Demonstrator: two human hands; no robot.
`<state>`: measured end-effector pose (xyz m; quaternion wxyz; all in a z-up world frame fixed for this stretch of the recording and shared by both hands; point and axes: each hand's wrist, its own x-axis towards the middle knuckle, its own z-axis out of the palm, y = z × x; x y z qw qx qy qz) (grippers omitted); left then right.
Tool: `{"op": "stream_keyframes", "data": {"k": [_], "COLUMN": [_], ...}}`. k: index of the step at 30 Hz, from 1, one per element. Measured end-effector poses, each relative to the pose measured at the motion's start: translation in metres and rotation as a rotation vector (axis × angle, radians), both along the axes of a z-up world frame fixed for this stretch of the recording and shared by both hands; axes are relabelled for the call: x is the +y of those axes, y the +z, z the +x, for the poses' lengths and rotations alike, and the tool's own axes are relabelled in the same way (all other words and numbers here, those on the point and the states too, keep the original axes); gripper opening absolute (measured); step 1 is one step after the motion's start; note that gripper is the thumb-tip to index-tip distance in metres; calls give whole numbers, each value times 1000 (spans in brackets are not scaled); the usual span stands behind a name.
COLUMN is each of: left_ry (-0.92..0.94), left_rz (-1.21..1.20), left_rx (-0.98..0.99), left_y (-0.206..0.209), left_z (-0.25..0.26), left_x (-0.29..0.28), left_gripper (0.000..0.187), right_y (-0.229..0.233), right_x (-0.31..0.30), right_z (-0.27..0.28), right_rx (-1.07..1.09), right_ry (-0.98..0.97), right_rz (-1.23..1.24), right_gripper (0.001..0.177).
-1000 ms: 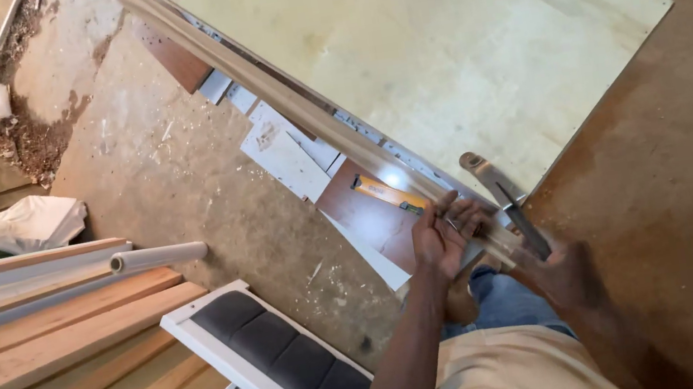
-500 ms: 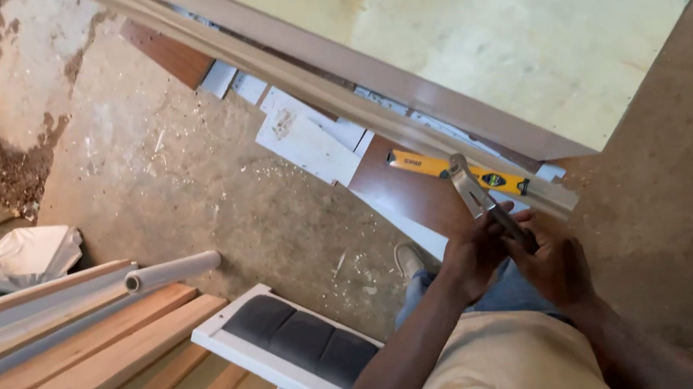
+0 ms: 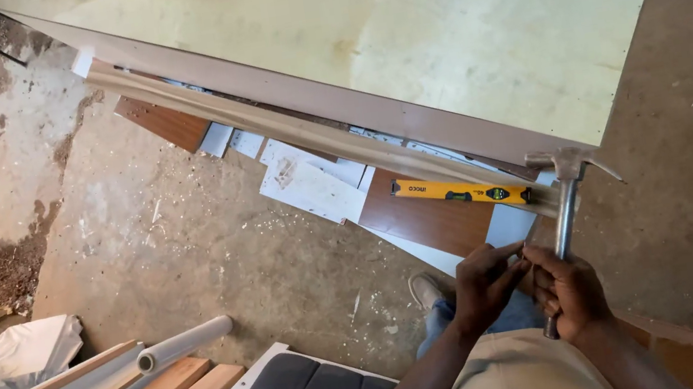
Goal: Hammering nails into a wooden board to attach a side panel and checking the alignment with a level
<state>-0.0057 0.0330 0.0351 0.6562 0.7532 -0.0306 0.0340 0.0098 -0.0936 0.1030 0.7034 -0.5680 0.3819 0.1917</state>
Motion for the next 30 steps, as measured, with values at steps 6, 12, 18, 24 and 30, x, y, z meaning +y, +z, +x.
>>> {"op": "stream_keyframes", "data": {"k": [6, 12, 18, 24, 30], "left_ry": [-117, -73, -41, -49, -275], "left_rz": [55, 15, -50, -128, 328], "left_rx": [-192, -265, 248, 104, -350], "left_y": [13, 23, 35, 21, -14], "left_z": [11, 54, 80, 152, 278], "left_x": [-5, -24, -46, -35, 5], "left_gripper": [25, 18, 25, 11, 19], "right_y": [-8, -26, -54, -59, -56], "right_x": [-21, -34, -52, -54, -26], "right_z": [-1, 29, 54, 72, 48], "right_rx": [47, -17, -136, -235, -264], "right_ry": [-83, -121, -172, -214, -282], "right_rz": [88, 133, 269, 311, 174], "right_gripper": [19, 27, 25, 32, 38]}}
